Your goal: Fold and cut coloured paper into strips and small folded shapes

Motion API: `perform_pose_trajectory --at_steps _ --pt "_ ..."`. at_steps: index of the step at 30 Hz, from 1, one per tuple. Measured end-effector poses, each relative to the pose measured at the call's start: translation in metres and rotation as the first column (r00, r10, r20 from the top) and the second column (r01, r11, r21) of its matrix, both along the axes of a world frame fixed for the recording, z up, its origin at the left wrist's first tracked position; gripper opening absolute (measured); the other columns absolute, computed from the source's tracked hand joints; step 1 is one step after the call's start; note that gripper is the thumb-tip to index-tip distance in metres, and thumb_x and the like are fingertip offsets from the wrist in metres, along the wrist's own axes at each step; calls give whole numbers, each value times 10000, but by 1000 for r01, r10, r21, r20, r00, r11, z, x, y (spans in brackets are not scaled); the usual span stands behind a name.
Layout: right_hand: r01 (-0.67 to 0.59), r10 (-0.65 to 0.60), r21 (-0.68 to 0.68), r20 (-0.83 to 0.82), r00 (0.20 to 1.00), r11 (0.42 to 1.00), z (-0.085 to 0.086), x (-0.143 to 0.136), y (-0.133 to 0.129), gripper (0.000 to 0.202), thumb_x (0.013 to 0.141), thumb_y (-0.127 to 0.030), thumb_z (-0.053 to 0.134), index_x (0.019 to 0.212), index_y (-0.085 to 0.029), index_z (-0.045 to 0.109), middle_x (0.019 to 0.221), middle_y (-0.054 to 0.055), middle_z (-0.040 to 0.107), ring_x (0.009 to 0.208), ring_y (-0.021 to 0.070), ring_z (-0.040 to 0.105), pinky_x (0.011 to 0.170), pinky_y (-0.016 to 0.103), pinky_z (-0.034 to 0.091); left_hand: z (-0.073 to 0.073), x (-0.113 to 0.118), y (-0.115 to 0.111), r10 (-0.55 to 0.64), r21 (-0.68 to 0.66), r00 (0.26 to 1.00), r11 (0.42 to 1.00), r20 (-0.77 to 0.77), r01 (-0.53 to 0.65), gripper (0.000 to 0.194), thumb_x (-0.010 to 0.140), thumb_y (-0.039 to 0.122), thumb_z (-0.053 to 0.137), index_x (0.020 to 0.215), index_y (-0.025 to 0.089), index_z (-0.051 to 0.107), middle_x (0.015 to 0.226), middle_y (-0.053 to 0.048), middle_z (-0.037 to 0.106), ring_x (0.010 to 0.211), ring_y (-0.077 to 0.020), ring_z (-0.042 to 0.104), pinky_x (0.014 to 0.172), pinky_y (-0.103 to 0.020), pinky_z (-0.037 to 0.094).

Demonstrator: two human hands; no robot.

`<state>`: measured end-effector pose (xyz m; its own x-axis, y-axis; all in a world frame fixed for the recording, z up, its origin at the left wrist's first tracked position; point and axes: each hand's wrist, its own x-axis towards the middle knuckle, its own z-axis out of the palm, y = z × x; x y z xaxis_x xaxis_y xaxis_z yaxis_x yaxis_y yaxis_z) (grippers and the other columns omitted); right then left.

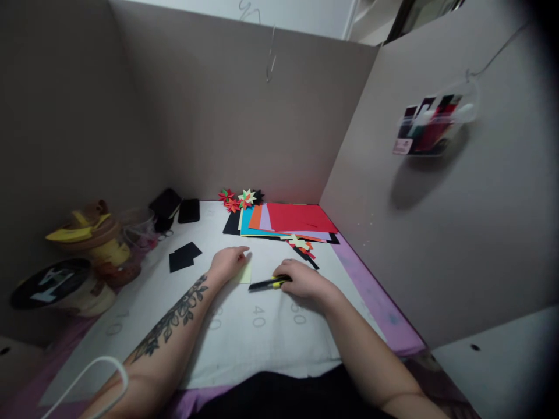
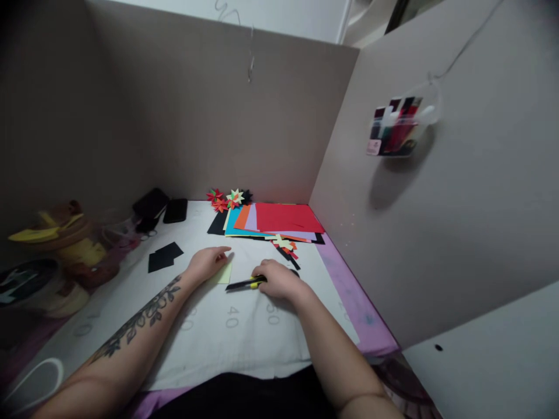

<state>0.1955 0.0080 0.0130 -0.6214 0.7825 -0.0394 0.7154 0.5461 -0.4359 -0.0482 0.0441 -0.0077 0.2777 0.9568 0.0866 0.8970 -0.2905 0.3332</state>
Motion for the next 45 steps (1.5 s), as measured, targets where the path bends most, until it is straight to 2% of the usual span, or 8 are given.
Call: perform_pose_trajectory --at_steps 7,14,22,25,29,33,40,45 --pt "422 -430 133 36 902 897 -17 15 27 300 740 -166 562 1025 -202 650 1030 86 599 1002 215 509 817 274 361 -9 -4 6 -76 -54 997 996 -2 75 317 768 249 532 1071 171 585 970 -99 642 881 -231 583 738 -296 415" --pt "428 -440 147 56 896 892 -24 12 31 308 742 -179 576 1041 -209 643 1046 89 597 1026 223 500 835 284 361 0 -9 4 -107 -237 994 965 28 111 173 719 233 546 874 196 612 816 -44 645 699 -184 567 584 -256 361" --pt "430 -441 150 55 896 890 -24 11 29 315 745 -172 564 1049 -207 638 1054 90 593 1040 229 493 840 290 361 1 -7 -3 -121 -191 973 969 195 158 65 689 230 556 737 189 575 731 -18 596 639 -154 508 562 -246 333" --pt "429 -442 154 63 895 890 -24 12 29 315 747 -177 565 1052 -205 637 1053 94 594 1030 230 496 843 295 360 2 -6 -4 -20 -206 880 969 475 133 182 706 278 557 861 188 588 684 10 572 601 -139 500 542 -234 348" --pt "434 -446 155 50 894 887 -25 11 29 316 738 -168 565 1043 -203 639 1043 97 597 1022 235 500 836 302 367 4 -1 -4 213 -344 574 930 791 129 227 722 334 561 889 180 550 614 20 582 566 -137 547 516 -224 359" --pt "463 -465 174 -31 885 869 -26 11 29 300 733 -171 568 1021 -207 642 1009 89 602 991 233 510 825 312 387 3 -1 -3 357 -416 312 897 880 147 270 614 321 690 755 176 510 652 -20 635 642 -170 619 522 -222 372" --pt "450 -278 428 -407 870 784 -17 3 15 327 796 -188 548 1117 -210 600 1037 74 597 1026 223 483 923 354 385 -8 -12 5 347 -377 272 924 898 64 344 587 327 744 845 119 652 671 -11 636 519 -91 505 490 -212 321" --pt "475 -229 554 -456 860 683 -11 -1 5 321 824 -199 537 1134 -234 611 1030 80 589 1007 239 492 940 402 377 -9 -15 6 264 -298 262 950 928 96 285 599 257 711 859 142 688 838 -40 693 735 -146 584 662 -236 411"
